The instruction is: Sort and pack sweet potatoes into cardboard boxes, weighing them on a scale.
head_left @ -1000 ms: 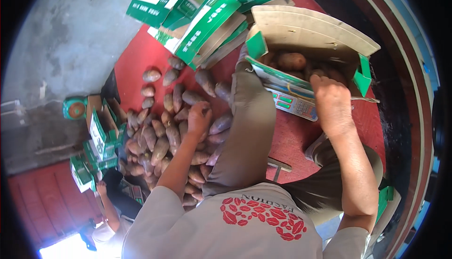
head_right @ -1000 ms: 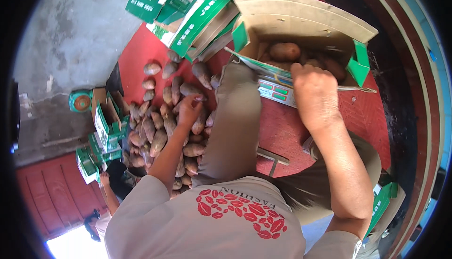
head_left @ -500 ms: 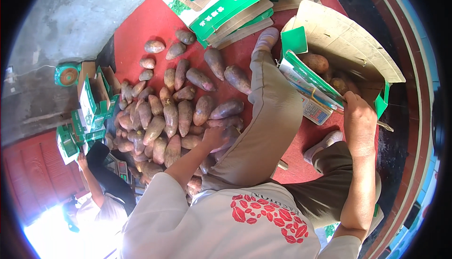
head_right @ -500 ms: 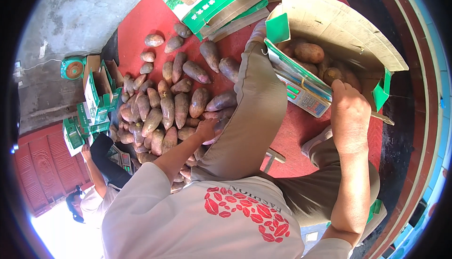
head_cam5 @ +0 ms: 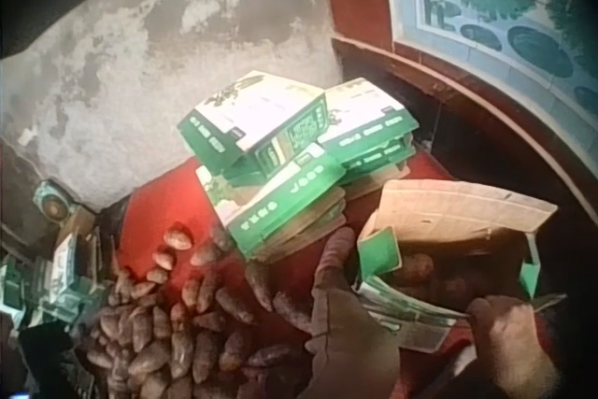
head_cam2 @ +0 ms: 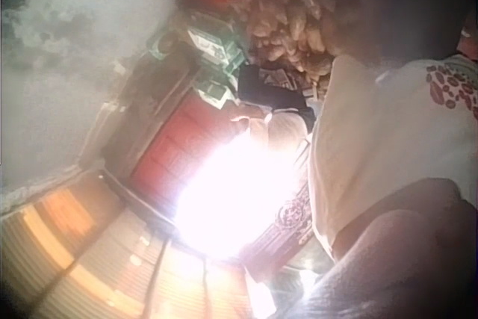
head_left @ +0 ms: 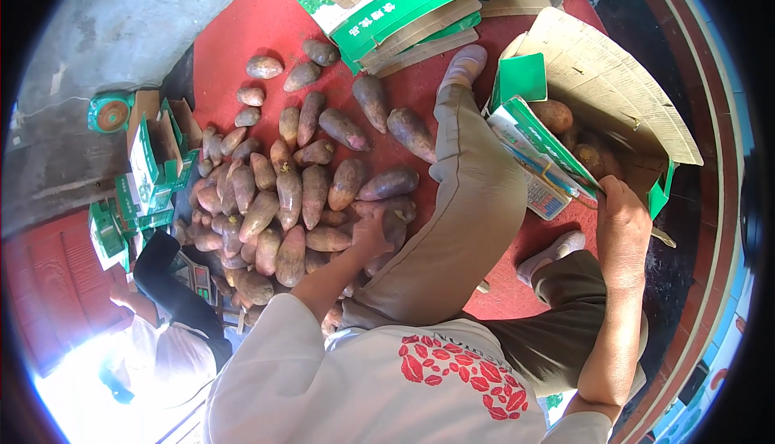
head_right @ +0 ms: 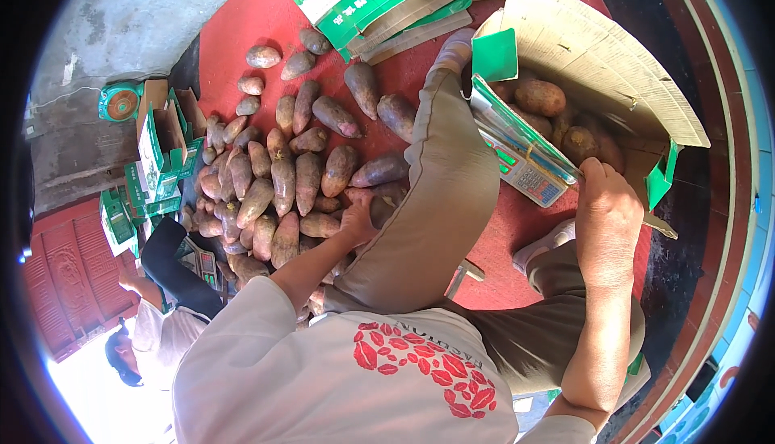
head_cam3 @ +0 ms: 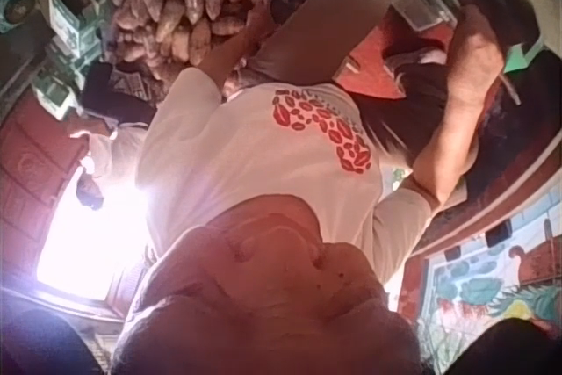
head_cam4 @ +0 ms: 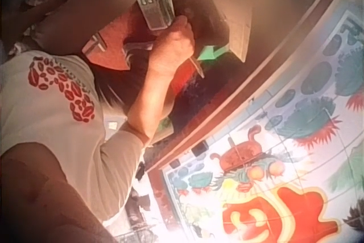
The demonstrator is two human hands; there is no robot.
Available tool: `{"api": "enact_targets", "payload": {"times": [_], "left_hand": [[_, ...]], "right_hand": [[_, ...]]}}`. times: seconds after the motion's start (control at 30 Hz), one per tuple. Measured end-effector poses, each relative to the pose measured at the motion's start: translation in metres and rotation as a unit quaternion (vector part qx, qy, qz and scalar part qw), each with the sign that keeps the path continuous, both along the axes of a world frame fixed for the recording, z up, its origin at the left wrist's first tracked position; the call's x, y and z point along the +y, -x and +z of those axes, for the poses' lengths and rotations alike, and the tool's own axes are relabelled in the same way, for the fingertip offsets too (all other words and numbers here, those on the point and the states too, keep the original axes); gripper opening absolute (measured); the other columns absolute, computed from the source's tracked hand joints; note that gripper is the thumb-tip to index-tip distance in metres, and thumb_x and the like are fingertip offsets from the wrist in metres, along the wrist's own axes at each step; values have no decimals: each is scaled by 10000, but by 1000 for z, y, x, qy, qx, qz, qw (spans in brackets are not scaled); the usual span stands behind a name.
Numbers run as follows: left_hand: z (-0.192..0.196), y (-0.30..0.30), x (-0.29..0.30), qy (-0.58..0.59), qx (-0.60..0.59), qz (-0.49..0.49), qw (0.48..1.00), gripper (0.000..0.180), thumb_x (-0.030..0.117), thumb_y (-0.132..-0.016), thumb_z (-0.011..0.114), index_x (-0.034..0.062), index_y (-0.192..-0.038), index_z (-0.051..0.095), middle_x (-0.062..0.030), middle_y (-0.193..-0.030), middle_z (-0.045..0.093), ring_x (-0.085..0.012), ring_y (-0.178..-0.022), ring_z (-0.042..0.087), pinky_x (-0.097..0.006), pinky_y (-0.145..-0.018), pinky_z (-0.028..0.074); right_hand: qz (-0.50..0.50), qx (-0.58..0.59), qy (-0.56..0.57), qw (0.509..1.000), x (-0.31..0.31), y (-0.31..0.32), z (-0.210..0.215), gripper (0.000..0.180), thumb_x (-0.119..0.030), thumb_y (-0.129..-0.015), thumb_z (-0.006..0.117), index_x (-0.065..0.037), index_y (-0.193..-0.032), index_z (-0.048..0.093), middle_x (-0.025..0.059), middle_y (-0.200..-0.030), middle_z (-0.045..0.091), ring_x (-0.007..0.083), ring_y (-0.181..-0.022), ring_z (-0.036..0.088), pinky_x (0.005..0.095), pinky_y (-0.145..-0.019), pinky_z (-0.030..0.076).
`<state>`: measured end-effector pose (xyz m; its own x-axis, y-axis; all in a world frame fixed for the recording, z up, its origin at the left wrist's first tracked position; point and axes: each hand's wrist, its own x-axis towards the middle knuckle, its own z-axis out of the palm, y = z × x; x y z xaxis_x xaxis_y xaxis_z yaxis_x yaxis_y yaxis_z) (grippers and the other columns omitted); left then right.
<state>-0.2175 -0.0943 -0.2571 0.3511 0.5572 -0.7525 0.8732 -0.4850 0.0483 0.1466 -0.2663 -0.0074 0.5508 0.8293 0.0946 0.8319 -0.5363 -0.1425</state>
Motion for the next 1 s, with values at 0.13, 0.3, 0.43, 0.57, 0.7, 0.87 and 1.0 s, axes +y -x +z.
{"api": "enact_targets", "payload": {"times": [0.13,0.3,0.43,0.57,0.7,0.87,1.0], "left_hand": [[-14,34,31,-84,-131,110,982,1015,344,-573,823,114,-1366,233,-206,-1190,505,-350,-1094,545,-402,-923,461],[-17,52,85,-198,-104,370,902,1008,359,-580,814,89,-1356,230,-239,-1236,506,-364,-1115,549,-416,-963,441],[-9,44,100,-207,-19,516,831,1001,367,-590,818,115,-1369,242,-228,-1301,456,-340,-1207,478,-425,-986,417],[15,10,73,-353,-50,271,894,898,298,-619,804,160,-1358,312,-130,-1429,293,-286,-1363,240,-450,-1077,264],[15,-15,66,-314,-113,7,943,807,214,-624,802,156,-1321,401,-88,-1403,354,-293,-1336,292,-495,-1093,200],[-16,-52,67,-200,-169,-123,957,772,212,-650,780,142,-1317,397,-88,-1369,405,-291,-1330,312,-515,-1096,201],[-46,-85,64,-109,-146,-173,968,713,202,-686,734,158,-1321,414,-102,-1293,478,-296,-1273,399,-570,-1088,221]], "right_hand": [[-18,28,24,999,0,-1,3,67,5,-819,564,-42,-866,563,157,-798,598,337,-773,608,409,-668,482],[-6,-1,9,1000,1,-1,2,61,-30,-804,588,-55,-813,533,133,-744,574,317,-729,601,408,-639,482],[-7,0,7,1000,1,-1,2,80,-43,-795,609,-57,-812,531,133,-745,574,318,-725,601,408,-635,480],[-6,2,9,1000,1,-1,1,92,-50,-792,619,-57,-814,530,132,-745,571,318,-723,599,409,-629,478],[-5,3,9,1000,2,0,4,90,-45,-794,615,-57,-812,528,130,-737,564,317,-716,596,410,-624,477],[-6,6,13,1000,4,1,3,77,-28,-798,604,-56,-814,534,129,-737,561,316,-716,595,410,-625,477],[-17,24,13,999,6,3,7,80,-9,-788,595,-55,-828,542,133,-755,566,324,-728,593,415,-631,476]]}}
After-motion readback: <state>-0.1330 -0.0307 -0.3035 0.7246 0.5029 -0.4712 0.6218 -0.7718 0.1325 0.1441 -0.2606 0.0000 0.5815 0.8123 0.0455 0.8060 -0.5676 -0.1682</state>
